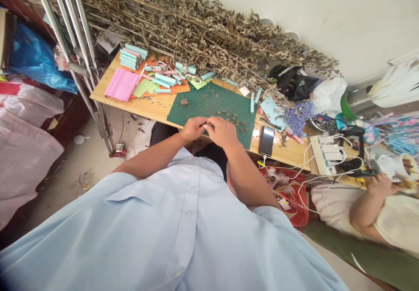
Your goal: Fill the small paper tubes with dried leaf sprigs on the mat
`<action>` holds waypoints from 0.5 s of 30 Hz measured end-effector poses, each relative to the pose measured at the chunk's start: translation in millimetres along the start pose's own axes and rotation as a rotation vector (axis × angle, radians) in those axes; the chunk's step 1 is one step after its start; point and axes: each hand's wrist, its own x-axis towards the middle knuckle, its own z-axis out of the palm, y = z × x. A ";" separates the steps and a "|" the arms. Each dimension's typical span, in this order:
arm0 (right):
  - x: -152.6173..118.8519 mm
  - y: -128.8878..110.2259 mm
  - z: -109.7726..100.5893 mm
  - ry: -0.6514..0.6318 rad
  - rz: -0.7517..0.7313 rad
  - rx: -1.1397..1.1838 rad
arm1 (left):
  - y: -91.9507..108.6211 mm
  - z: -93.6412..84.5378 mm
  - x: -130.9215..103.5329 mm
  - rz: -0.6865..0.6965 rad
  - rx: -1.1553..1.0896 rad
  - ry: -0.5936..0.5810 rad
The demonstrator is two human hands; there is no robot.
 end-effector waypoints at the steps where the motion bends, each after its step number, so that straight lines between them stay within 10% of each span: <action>1: 0.5 -0.3 -0.2 -0.010 0.002 0.002 | -0.7 0.3 0.0 0.001 -0.001 0.001; 15: -17.0 60.8 26.9 0.338 0.266 0.338 | 2.8 2.4 0.2 -0.077 0.015 0.044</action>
